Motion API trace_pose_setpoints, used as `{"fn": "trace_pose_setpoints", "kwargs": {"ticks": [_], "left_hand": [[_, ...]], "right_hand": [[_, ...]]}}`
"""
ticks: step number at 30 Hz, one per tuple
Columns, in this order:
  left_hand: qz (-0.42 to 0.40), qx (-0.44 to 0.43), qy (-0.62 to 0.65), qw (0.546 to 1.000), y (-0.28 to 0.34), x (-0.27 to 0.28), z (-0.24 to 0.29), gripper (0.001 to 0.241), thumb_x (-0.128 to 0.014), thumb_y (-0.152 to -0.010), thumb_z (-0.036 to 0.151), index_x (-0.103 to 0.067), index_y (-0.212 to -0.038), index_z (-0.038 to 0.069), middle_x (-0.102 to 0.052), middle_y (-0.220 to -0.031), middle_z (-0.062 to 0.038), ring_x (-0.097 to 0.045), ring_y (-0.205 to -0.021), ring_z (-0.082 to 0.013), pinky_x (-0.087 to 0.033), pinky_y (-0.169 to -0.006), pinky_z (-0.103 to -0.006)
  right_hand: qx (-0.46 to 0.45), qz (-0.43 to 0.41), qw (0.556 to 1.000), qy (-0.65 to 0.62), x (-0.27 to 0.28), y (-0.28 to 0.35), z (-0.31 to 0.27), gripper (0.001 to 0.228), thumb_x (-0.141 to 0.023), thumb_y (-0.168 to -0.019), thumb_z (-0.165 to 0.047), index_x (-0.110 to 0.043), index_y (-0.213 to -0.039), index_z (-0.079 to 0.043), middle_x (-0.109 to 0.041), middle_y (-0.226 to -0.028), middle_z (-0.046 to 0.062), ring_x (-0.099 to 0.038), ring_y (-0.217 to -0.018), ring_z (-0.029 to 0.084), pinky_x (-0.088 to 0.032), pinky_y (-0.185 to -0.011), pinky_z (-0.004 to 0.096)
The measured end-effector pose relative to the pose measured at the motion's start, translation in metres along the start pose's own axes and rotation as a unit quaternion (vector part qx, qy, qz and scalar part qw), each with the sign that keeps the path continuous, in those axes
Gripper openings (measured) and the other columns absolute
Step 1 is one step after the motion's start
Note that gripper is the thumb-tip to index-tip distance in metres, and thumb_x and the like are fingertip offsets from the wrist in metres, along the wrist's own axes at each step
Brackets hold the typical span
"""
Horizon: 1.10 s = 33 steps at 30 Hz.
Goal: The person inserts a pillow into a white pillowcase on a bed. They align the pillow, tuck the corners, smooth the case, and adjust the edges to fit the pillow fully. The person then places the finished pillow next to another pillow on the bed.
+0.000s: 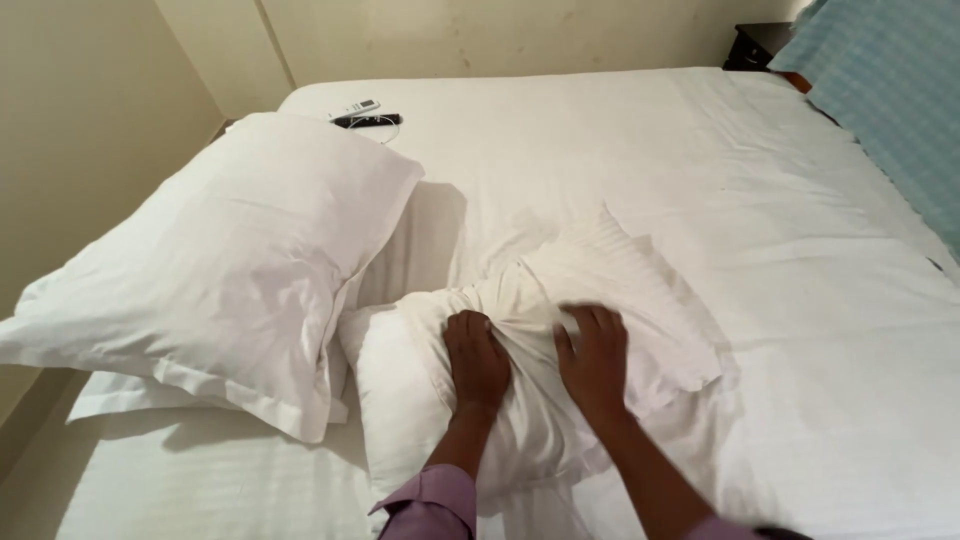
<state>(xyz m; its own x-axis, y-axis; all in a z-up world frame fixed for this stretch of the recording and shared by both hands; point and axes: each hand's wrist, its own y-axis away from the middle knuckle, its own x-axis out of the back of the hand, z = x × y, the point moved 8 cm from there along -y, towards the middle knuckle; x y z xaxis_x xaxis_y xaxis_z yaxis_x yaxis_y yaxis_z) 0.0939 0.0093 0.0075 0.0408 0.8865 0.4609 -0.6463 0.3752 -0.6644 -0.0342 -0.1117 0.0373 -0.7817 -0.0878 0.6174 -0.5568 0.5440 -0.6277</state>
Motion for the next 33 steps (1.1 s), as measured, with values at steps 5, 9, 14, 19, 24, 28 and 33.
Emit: {"fn": "trace_pose_setpoints", "kwargs": {"ticks": [5,9,14,19,24,28,33], "left_hand": [[0.035,0.032,0.016,0.999,0.003,0.002,-0.01,0.006,-0.052,-0.088,-0.004,-0.055,-0.092,0.0,-0.055,-0.095,-0.018,-0.051,-0.097,-0.0384,-0.041,-0.093,-0.049],[0.044,0.047,0.01,0.998,0.002,0.002,-0.012,0.01,-0.053,-0.086,-0.007,-0.054,-0.093,0.0,-0.056,-0.097,-0.016,-0.051,-0.097,-0.0367,-0.042,-0.092,-0.0468],[0.012,0.064,-0.005,0.998,0.001,-0.001,-0.015,0.01,-0.056,-0.086,-0.005,-0.055,-0.093,0.002,-0.056,-0.096,-0.013,-0.052,-0.096,-0.0341,-0.043,-0.093,-0.0455],[-0.011,0.07,-0.014,0.997,0.001,-0.005,-0.017,0.01,-0.057,-0.088,-0.004,-0.056,-0.092,0.004,-0.057,-0.096,-0.01,-0.052,-0.096,-0.0314,-0.043,-0.093,-0.0442],[-0.018,0.071,-0.007,0.997,-0.001,-0.003,-0.014,0.011,-0.058,-0.086,-0.005,-0.057,-0.093,0.005,-0.057,-0.097,-0.009,-0.052,-0.096,-0.031,-0.043,-0.093,-0.0439],[-0.033,0.077,-0.007,0.996,-0.001,-0.004,-0.013,0.01,-0.058,-0.087,-0.003,-0.058,-0.093,0.004,-0.058,-0.098,-0.009,-0.052,-0.096,-0.0305,-0.043,-0.094,-0.0434],[-0.034,0.037,-0.017,0.999,-0.008,0.008,0.0,0.01,-0.058,-0.096,0.007,-0.064,-0.104,0.005,-0.062,-0.114,-0.012,-0.055,-0.109,-0.0319,-0.042,-0.098,-0.0441]], "right_hand": [[-0.042,0.044,0.997,0.051,0.04,0.066,0.004,0.041,-0.079,-0.078,-0.021,-0.068,-0.115,-0.007,-0.063,-0.118,0.013,-0.054,-0.111,0.037,-0.04,-0.094,0.049],[-0.082,0.065,0.989,0.107,0.04,0.09,0.039,0.038,-0.078,-0.075,-0.013,-0.068,-0.111,-0.007,-0.063,-0.114,0.011,-0.055,-0.109,0.034,-0.042,-0.094,0.047],[-0.089,0.04,0.989,0.108,0.037,0.091,0.051,0.011,-0.077,-0.082,-0.008,-0.069,-0.09,-0.009,-0.066,-0.097,0.004,-0.06,-0.1,0.028,-0.044,-0.086,0.042],[-0.074,0.031,0.991,0.103,0.038,0.104,0.036,0.01,-0.076,-0.076,-0.007,-0.07,-0.084,-0.007,-0.066,-0.09,0.006,-0.061,-0.094,0.029,-0.043,-0.08,0.043],[-0.084,0.031,0.995,0.046,0.031,0.118,0.03,0.008,-0.075,-0.081,-0.006,-0.069,-0.086,-0.007,-0.064,-0.089,0.006,-0.059,-0.091,0.028,-0.044,-0.081,0.042],[-0.095,0.016,0.995,0.036,0.027,0.119,0.032,0.007,-0.075,-0.083,-0.008,-0.069,-0.087,-0.007,-0.063,-0.089,0.005,-0.058,-0.092,0.026,-0.044,-0.082,0.042],[-0.144,0.044,0.989,0.013,0.031,0.13,0.038,0.018,-0.072,-0.088,-0.011,-0.07,-0.104,-0.006,-0.064,-0.105,0.009,-0.057,-0.1,0.031,-0.045,-0.09,0.042]]}}
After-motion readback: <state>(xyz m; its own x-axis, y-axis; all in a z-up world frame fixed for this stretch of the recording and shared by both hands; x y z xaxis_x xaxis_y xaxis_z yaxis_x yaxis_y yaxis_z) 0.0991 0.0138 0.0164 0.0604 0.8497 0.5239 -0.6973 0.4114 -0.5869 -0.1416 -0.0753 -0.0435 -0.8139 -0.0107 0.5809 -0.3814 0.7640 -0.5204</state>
